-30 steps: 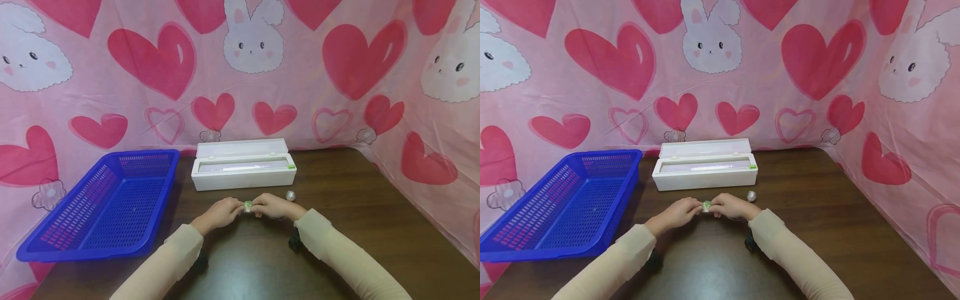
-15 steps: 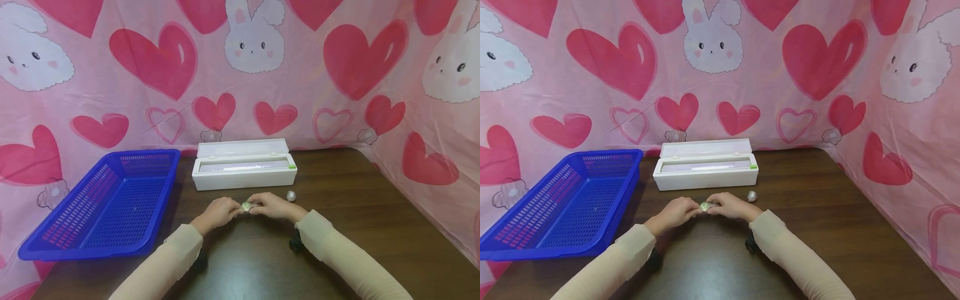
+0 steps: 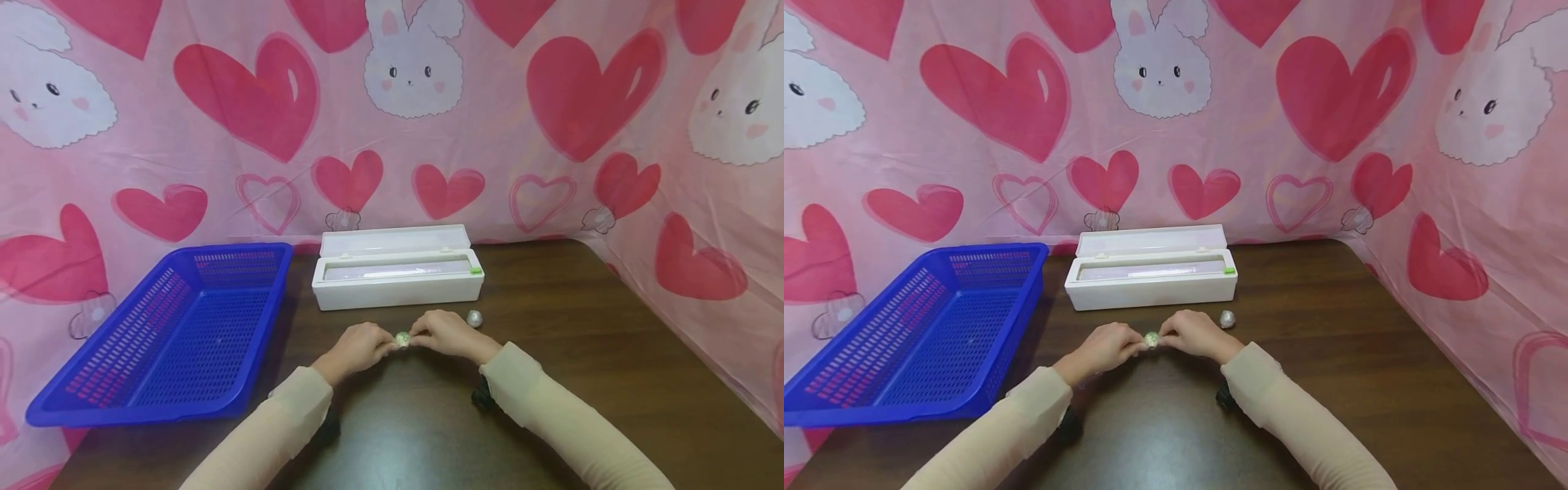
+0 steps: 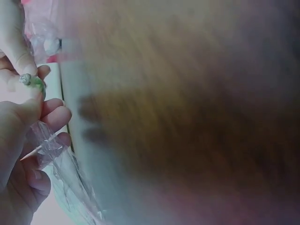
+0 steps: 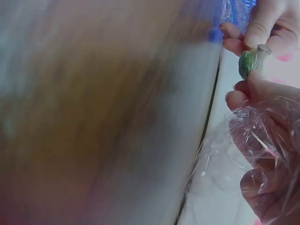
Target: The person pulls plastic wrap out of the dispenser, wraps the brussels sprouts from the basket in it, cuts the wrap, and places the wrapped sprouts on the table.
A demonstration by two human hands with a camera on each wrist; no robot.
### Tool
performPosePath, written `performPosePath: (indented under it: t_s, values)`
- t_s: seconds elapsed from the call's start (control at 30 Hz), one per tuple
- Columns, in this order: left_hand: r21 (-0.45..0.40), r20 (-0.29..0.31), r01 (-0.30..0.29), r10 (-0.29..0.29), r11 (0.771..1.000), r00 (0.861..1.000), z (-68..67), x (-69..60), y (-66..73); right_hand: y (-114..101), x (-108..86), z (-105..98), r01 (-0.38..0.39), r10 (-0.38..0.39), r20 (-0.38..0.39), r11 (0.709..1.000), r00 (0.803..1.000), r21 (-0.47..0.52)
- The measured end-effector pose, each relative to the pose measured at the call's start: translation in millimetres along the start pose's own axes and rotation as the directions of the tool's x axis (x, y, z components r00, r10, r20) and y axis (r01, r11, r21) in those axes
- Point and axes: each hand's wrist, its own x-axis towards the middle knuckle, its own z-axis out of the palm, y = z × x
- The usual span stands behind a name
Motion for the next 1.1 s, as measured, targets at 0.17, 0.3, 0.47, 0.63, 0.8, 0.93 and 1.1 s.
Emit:
performPosePath:
  t_s: [0.17,0.3,0.47,0.63,0.8,0.93,1.1]
  values:
    - [-0.02,0.0,-0.008,0.008,1.0,1.0,1.1,0.3,-1.4,1.6,-0.5,1.6,-0.01,0.01,-0.008,0.999,1.0,0.045]
    - [-0.043,0.012,-0.005,0.006,0.999,1.0,1.3,0.6,-2.2,2.1,-0.7,2.9,-0.023,0.024,-0.01,0.995,1.0,0.097]
    - [-0.06,0.038,0.008,-0.006,0.998,0.999,-1.7,0.4,-2.4,3.8,0.4,5.4,-0.056,0.054,0.015,0.97,0.998,0.238]
    - [-0.004,-0.041,0.012,-0.013,1.0,0.999,-2.7,-1.2,-2.8,10.4,0.4,5.2,-0.075,0.045,0.081,0.906,0.996,0.417]
    - [0.068,-0.1,-0.017,0.024,0.998,0.995,-0.8,-4.2,-3.2,12.1,-0.7,4.9,-0.214,0.142,0.169,0.798,0.975,0.564]
    - [0.092,-0.122,-0.036,0.048,0.995,0.991,-1.1,-3.3,-2.4,10.9,-0.4,5.9,-0.32,0.218,0.239,0.74,0.946,0.592]
    - [0.163,-0.089,-0.075,0.09,0.984,0.992,-0.2,-1.6,-1.9,8.8,0.0,6.7,-0.303,0.205,0.232,0.765,0.951,0.568]
